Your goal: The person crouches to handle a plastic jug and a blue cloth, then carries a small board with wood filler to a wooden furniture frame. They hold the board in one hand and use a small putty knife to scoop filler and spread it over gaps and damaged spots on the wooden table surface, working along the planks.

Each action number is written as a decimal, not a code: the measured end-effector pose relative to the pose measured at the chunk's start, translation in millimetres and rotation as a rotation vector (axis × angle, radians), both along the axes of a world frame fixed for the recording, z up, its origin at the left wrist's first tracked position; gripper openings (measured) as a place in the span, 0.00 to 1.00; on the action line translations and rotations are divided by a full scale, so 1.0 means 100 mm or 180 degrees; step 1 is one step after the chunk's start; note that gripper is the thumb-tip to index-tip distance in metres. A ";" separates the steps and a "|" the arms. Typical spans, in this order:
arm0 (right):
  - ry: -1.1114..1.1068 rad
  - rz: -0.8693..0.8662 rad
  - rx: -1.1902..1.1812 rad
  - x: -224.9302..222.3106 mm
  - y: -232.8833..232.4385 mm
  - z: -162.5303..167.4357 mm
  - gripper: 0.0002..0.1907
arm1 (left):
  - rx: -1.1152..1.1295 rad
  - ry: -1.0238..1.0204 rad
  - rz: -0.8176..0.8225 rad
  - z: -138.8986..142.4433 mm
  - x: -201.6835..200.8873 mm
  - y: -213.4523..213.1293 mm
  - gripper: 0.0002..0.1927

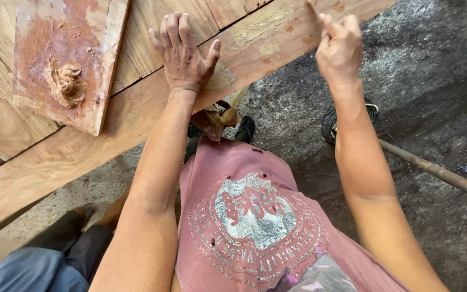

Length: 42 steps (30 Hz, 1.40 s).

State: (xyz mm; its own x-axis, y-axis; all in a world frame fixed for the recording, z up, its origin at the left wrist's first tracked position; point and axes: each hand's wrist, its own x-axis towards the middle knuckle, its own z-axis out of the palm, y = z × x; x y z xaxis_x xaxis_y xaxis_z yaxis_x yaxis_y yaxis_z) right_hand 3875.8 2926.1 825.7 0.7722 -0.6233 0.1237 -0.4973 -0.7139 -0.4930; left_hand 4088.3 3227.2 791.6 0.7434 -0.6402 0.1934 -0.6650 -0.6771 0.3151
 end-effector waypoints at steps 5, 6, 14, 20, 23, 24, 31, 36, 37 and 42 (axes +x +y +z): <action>-0.0289 0.0050 -0.0314 0.04 0.00 -0.02 0.15 | -0.0065 -0.0108 -0.0004 0.03 0.01 -0.02 0.43; -0.0345 0.0134 -0.0495 0.05 0.02 -0.03 0.16 | -0.0110 -0.0213 -0.0016 0.05 0.01 -0.03 0.43; -0.0266 0.0397 -0.0088 0.07 -0.34 -0.01 0.16 | -0.0132 -0.0221 -0.0017 0.03 0.09 -0.11 0.43; -0.0080 0.0837 -0.0295 0.05 0.09 -0.13 0.20 | -0.0310 -0.0900 0.0214 0.06 0.20 -0.15 0.45; -0.0413 0.0751 0.0181 -0.07 0.65 -0.01 0.16 | 0.0124 -0.0274 0.0251 0.16 0.22 -0.13 0.44; -0.0507 0.0719 0.0302 -0.14 0.81 0.07 0.16 | 0.0055 -0.0321 0.0278 0.21 0.21 -0.12 0.44; -0.0109 0.0506 0.0580 -0.96 1.57 0.53 0.13 | -0.2436 -0.0103 0.0398 0.49 -0.01 0.44 0.27; -0.0192 -0.0076 0.1009 -1.57 1.65 0.78 0.12 | -0.3111 0.0111 0.1646 0.71 0.20 2.06 0.13; -0.0276 -0.0256 0.1205 -1.62 1.68 0.81 0.13 | -0.3233 0.0092 0.2197 0.78 0.45 2.35 0.09; -0.0278 -0.0816 0.1955 -1.43 1.98 0.92 0.13 | -0.1229 0.0237 0.2760 1.07 1.21 3.24 0.20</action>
